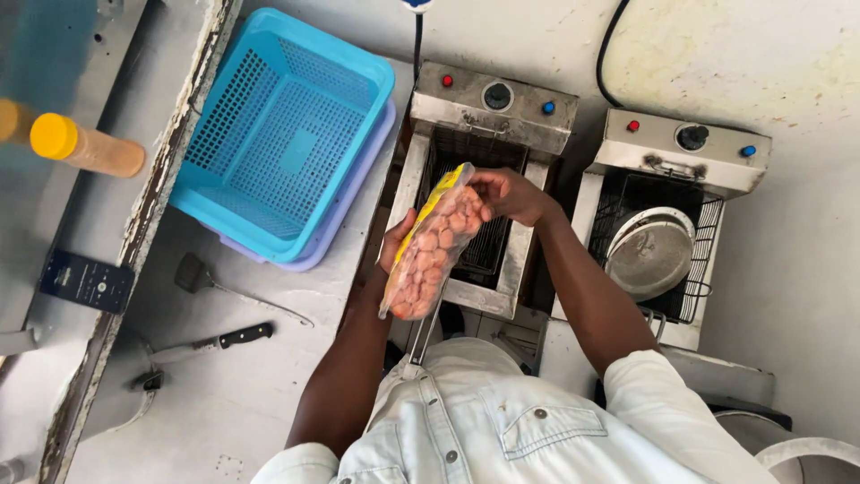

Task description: Opening a package of sausages and placing them into a deep fryer for cooking

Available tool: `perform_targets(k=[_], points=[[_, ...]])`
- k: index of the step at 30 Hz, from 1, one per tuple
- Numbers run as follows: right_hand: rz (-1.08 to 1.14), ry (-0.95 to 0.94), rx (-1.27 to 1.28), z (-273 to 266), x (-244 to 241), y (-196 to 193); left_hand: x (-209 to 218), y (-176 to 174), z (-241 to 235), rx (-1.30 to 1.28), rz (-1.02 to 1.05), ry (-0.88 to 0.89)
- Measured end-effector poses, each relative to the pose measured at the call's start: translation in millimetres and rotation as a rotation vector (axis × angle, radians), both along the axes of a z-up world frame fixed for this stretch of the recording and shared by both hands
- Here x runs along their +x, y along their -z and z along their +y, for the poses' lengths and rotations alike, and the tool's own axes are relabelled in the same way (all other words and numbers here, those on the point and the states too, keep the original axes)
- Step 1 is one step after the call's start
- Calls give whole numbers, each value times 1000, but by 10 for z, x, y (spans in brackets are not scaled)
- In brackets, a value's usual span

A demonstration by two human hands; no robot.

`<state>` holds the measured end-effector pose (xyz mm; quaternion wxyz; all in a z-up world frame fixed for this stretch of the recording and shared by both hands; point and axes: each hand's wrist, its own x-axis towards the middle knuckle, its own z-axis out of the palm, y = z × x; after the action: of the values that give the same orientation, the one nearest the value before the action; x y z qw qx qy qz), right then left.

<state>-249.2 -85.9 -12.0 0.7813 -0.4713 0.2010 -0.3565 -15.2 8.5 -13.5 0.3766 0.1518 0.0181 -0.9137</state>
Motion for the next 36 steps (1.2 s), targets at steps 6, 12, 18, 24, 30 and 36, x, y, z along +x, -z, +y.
perform_targets(k=[6, 12, 18, 24, 30, 36], points=[[-31, 35, -80, -152, -111, 623, -203, -213, 71, 16, 203, -18], [-59, 93, 12, -46, -94, 624, -248, 89, 132, 20, 279, 32], [-30, 107, 6, -9, -129, 726, -336, 196, 68, 20, 358, 84], [29, 129, -150, 78, -120, 270, -377, 238, 26, -32, 577, 165], [-2, 210, 38, 97, 16, 425, -342, 424, 62, -109, 437, 139], [-145, 163, 82, -19, -56, 957, -257, 617, 208, -189, 288, 87]])
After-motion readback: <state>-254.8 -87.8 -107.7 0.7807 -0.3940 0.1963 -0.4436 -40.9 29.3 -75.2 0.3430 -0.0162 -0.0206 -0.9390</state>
